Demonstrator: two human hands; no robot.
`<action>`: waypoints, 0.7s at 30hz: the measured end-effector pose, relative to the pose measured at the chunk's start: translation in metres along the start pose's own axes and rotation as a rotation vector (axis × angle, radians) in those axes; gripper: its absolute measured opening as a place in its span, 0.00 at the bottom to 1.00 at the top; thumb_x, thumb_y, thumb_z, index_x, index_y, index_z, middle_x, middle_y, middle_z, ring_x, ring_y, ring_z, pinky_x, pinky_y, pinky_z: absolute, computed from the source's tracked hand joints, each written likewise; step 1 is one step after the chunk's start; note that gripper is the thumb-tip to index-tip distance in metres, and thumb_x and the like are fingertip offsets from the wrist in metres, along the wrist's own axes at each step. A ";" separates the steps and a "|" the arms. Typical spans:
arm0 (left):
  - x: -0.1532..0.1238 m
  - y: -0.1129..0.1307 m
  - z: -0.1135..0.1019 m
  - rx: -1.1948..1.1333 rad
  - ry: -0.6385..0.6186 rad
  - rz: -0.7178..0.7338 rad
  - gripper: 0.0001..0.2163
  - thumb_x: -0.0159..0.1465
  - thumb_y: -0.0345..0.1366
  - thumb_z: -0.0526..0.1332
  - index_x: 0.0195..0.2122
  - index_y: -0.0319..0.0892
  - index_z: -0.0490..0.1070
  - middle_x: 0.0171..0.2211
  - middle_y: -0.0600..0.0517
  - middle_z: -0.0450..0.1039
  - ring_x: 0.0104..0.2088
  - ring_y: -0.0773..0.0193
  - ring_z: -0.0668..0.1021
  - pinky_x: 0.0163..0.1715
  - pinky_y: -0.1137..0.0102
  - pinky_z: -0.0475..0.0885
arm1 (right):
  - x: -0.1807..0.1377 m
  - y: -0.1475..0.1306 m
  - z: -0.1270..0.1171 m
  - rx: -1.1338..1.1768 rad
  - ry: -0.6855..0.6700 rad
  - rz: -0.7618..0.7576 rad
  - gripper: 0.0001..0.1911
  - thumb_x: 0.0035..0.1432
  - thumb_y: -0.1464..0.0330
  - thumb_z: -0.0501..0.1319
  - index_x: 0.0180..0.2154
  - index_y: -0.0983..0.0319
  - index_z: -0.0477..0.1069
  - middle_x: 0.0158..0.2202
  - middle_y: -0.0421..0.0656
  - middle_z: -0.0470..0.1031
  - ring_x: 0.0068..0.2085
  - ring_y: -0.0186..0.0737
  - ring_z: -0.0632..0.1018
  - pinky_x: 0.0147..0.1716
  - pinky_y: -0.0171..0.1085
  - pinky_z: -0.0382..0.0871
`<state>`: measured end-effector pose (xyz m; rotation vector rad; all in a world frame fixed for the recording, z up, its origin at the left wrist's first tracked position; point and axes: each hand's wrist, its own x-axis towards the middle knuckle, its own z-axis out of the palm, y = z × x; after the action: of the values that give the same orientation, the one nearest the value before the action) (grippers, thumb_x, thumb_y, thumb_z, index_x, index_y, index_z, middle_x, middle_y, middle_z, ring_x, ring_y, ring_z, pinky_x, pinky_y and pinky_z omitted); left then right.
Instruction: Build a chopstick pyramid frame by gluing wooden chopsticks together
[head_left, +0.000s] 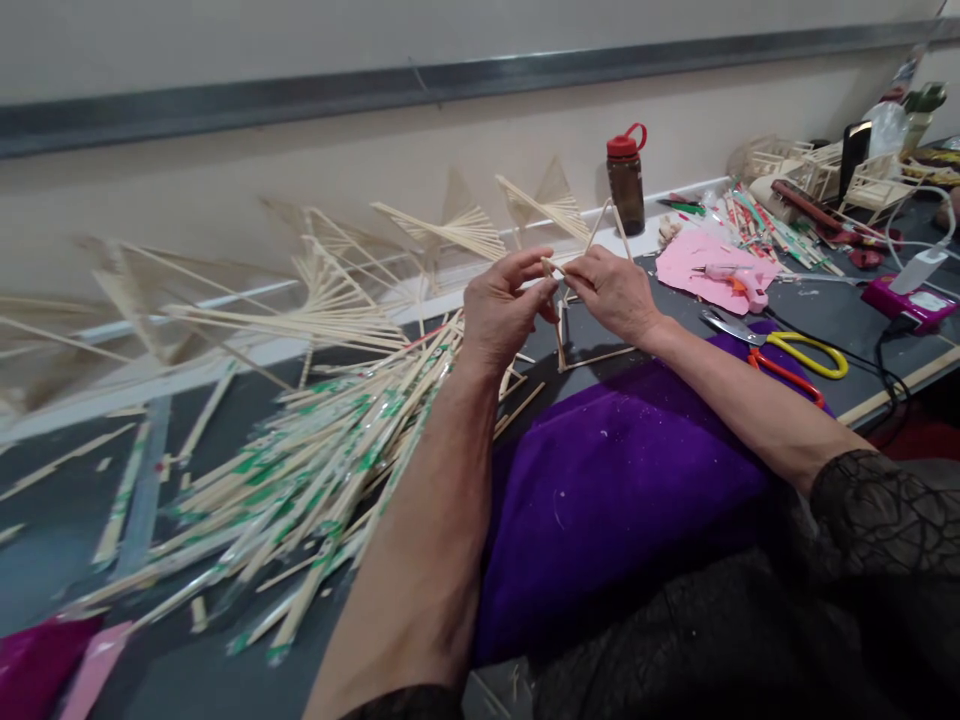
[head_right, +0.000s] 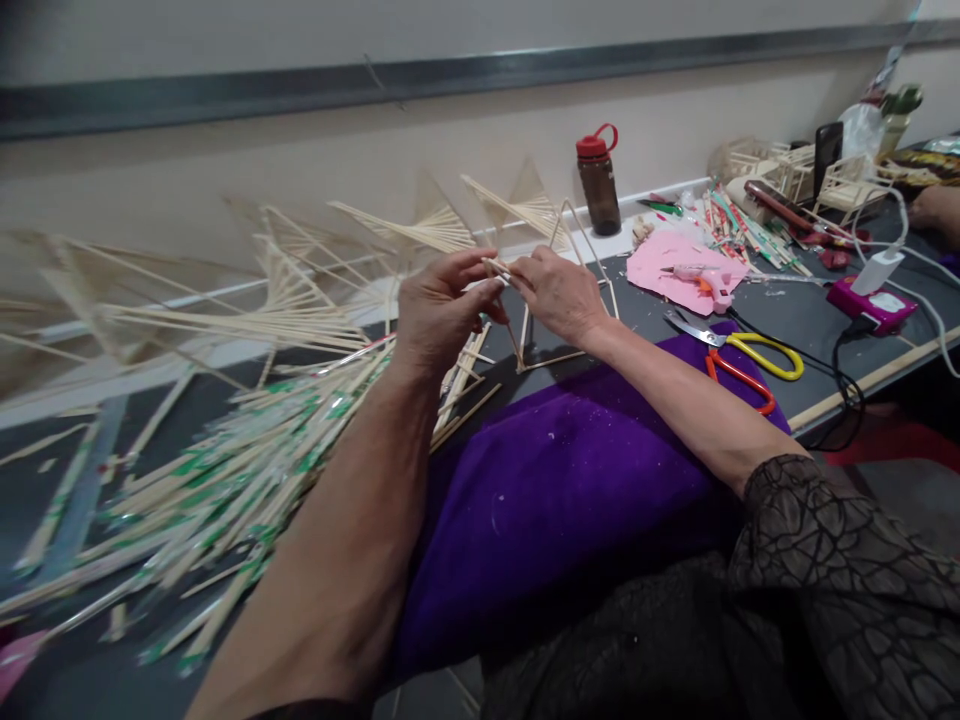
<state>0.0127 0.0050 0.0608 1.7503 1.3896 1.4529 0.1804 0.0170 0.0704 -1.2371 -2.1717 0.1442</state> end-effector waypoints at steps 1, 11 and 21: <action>0.000 0.000 0.000 -0.002 -0.001 0.003 0.19 0.59 0.34 0.67 0.52 0.47 0.78 0.44 0.48 0.84 0.21 0.70 0.79 0.14 0.78 0.62 | 0.000 0.000 -0.001 0.002 -0.002 0.001 0.17 0.76 0.63 0.52 0.51 0.56 0.80 0.48 0.45 0.78 0.45 0.40 0.77 0.39 0.37 0.64; 0.000 0.000 0.000 0.000 -0.001 -0.002 0.18 0.59 0.34 0.67 0.51 0.48 0.79 0.42 0.50 0.84 0.21 0.70 0.79 0.14 0.77 0.61 | 0.002 0.001 0.002 -0.001 0.004 -0.003 0.17 0.77 0.61 0.52 0.51 0.53 0.79 0.46 0.44 0.77 0.43 0.39 0.76 0.38 0.37 0.64; -0.001 0.001 0.000 0.003 -0.003 -0.007 0.17 0.60 0.34 0.67 0.51 0.47 0.79 0.41 0.50 0.84 0.21 0.71 0.78 0.15 0.77 0.62 | 0.002 0.001 0.002 -0.012 -0.008 -0.006 0.18 0.77 0.60 0.51 0.50 0.54 0.80 0.46 0.44 0.77 0.42 0.39 0.76 0.37 0.37 0.63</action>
<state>0.0134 0.0041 0.0609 1.7464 1.3956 1.4448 0.1791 0.0193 0.0696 -1.2388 -2.1860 0.1350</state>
